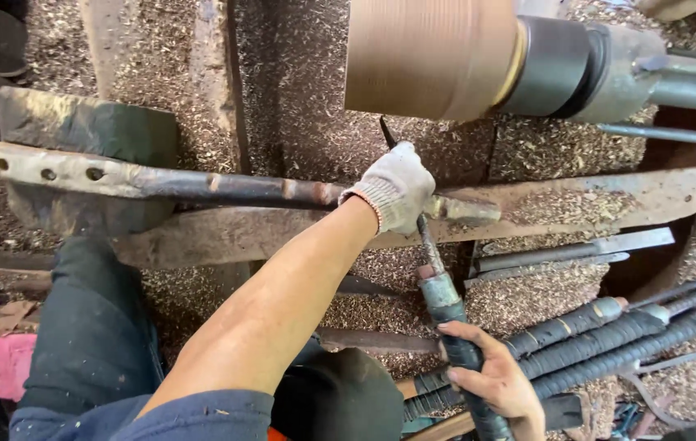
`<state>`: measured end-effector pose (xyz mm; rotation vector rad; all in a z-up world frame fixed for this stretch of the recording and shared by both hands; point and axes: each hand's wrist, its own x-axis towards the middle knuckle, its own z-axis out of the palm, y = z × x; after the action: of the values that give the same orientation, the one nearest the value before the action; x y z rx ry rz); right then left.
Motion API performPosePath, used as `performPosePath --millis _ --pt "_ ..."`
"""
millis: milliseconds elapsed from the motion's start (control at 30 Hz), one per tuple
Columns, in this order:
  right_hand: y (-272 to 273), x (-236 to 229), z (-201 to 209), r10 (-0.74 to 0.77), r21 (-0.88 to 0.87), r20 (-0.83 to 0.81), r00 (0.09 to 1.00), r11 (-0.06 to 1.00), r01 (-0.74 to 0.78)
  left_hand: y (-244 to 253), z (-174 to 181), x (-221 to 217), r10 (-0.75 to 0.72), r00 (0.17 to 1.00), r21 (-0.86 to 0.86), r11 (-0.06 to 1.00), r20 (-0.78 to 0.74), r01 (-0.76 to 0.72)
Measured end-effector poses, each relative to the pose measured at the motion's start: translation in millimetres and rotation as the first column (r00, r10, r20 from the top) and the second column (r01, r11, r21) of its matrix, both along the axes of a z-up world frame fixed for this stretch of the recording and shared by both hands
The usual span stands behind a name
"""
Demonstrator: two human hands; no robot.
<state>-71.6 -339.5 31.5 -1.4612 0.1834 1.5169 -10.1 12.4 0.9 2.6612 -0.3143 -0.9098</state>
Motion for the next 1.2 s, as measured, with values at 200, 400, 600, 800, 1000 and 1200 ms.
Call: performPosePath --millis 200,400,600,800,1000,1200 --pt "1.9 -17.8 0.7 -0.024 0.051 0.030 0.999 0.998 0.023 0.0 4.0 2.9 -0.056 0.998 0.029 0.998 -0.027 0.057" --pt "29.8 -46.8 21.3 -0.166 0.002 0.028 0.986 0.986 0.166 3.1 7.8 9.8 -0.160 0.984 0.012 0.987 -0.079 0.162" --pt "50.7 -74.7 29.9 -0.244 -0.061 0.107 0.964 0.966 0.251 6.5 1.3 10.4 -0.191 0.981 -0.053 0.980 -0.027 0.190" --pt "73.4 -98.2 32.4 -0.345 -0.095 0.149 0.927 0.928 0.361 7.7 3.2 15.6 -0.294 0.955 -0.051 0.955 -0.029 0.292" --pt "92.5 -115.7 30.5 -0.415 -0.151 0.131 0.901 0.890 0.431 9.2 -0.1 16.5 -0.335 0.942 -0.043 0.941 0.018 0.335" --pt "105.7 -132.7 25.8 -0.453 -0.104 0.186 0.872 0.873 0.476 9.5 -8.7 15.7 -0.376 0.924 -0.028 0.925 0.068 0.378"
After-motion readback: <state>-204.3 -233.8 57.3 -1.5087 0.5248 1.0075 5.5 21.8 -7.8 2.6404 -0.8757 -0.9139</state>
